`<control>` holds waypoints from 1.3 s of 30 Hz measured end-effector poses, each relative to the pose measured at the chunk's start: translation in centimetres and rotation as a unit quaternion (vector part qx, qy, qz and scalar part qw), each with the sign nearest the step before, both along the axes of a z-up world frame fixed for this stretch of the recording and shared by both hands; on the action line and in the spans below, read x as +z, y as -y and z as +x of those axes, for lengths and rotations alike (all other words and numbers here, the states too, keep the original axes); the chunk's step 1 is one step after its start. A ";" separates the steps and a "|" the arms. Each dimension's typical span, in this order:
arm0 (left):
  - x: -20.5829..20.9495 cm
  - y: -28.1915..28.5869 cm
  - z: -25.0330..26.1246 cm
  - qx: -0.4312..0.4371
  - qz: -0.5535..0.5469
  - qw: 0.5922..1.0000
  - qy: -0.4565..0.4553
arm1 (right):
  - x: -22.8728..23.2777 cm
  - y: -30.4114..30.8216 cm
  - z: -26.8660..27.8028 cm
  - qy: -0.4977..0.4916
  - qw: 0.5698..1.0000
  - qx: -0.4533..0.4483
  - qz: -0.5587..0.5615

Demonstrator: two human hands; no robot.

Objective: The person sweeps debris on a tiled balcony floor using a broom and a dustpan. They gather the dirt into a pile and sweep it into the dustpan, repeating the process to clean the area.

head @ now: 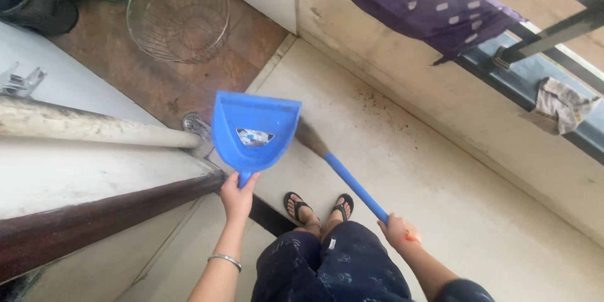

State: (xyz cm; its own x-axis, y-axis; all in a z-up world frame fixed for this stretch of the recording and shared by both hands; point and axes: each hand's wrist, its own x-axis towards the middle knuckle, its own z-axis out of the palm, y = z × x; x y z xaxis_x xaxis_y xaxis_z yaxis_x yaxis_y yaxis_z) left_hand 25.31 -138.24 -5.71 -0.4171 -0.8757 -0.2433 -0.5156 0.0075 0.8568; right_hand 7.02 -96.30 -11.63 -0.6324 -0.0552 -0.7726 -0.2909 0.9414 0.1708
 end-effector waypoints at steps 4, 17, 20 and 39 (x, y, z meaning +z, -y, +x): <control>1.8 -2.2 -2.1 0.013 0.074 0.997 -0.012 | -3.5 1.6 -0.6 0.020 1.000 0.005 0.001; 3.3 -8.7 2.2 0.068 0.167 0.984 0.005 | 2.5 -10.0 -6.8 0.006 0.967 -0.255 -0.022; 2.5 -8.6 1.7 0.031 0.169 0.985 0.010 | 6.8 -11.0 -7.7 0.044 0.928 -0.359 -0.084; -0.7 3.6 -15.0 -0.403 -0.020 0.905 0.132 | 19.3 -3.5 3.9 0.016 0.679 -0.682 -0.271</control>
